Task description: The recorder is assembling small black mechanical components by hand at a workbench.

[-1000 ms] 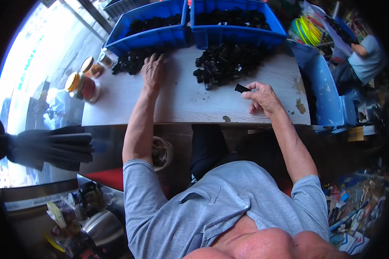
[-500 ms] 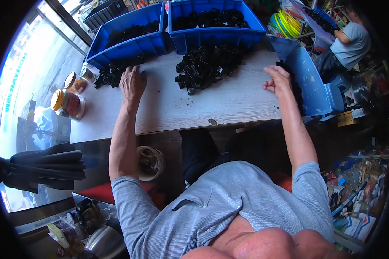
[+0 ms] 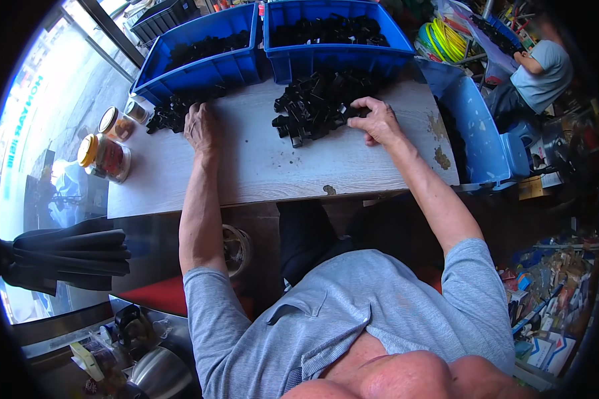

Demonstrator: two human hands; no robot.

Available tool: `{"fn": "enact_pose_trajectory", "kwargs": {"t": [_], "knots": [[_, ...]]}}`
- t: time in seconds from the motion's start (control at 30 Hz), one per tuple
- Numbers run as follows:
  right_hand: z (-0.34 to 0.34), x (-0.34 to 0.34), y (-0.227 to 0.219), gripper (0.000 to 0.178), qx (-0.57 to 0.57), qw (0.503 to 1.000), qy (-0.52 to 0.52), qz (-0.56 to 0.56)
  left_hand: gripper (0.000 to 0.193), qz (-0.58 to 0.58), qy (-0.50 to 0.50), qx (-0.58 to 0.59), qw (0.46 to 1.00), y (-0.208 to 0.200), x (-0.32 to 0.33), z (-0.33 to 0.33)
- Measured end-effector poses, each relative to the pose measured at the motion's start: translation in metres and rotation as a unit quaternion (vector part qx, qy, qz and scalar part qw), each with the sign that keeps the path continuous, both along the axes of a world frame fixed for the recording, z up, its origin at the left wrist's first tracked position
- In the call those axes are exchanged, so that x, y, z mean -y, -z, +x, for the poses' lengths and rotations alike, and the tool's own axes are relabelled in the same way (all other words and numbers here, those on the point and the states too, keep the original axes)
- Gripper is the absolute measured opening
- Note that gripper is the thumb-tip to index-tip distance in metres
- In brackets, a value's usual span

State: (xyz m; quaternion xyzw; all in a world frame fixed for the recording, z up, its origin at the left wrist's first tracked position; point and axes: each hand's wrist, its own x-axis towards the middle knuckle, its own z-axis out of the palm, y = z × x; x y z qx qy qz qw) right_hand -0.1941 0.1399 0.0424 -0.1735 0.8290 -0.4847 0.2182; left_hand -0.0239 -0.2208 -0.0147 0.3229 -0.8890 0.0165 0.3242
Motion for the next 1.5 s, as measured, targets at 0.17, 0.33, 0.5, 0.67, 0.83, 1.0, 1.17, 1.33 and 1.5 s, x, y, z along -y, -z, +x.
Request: {"fn": "enact_pose_trajectory", "kwargs": {"t": [0.17, 0.33, 0.5, 0.67, 0.83, 1.0, 1.17, 1.33, 1.5], "knots": [[0.000, 0.002, 0.010, 0.046, -0.040, 0.999, -0.001, -0.003, 0.023, 0.001, 0.033, -0.020, 0.999, 0.000, -0.004, 0.002], [-0.001, -0.007, 0.013, 0.042, -0.017, 0.998, 0.019, -0.065, 0.031, -0.023, 0.068, -0.049, 0.996, 0.008, 0.000, 0.009], [0.004, -0.020, 0.008, 0.045, 0.063, 0.990, 0.033, -0.120, 0.030, -0.019, 0.027, -0.050, 0.998, 0.007, 0.003, 0.015], [0.004, -0.037, 0.008, 0.044, 0.118, 0.981, 0.036, -0.149, 0.029, 0.014, 0.003, -0.027, 1.000, 0.006, 0.009, 0.017], [0.003, -0.047, 0.006, 0.036, 0.166, 0.975, 0.031, -0.143, 0.029, 0.048, -0.005, -0.014, 0.999, 0.005, 0.013, 0.023], [0.009, -0.049, 0.004, 0.029, 0.169, 0.976, 0.027, -0.133, 0.030, 0.034, 0.111, -0.212, 0.970, 0.000, -0.041, 0.017], [0.024, -0.043, -0.002, 0.029, 0.190, 0.972, -0.013, -0.138, 0.048, 0.215, 0.369, -0.178, 0.886, -0.043, -0.201, 0.004], [0.035, -0.037, 0.007, 0.023, 0.176, 0.971, -0.065, -0.146, 0.051, 0.213, 0.362, -0.107, 0.901, -0.032, -0.255, -0.021], [0.038, -0.033, 0.006, 0.021, 0.173, 0.974, -0.061, -0.136, 0.046, 0.233, 0.350, -0.054, 0.906, -0.025, -0.250, -0.022]]}}
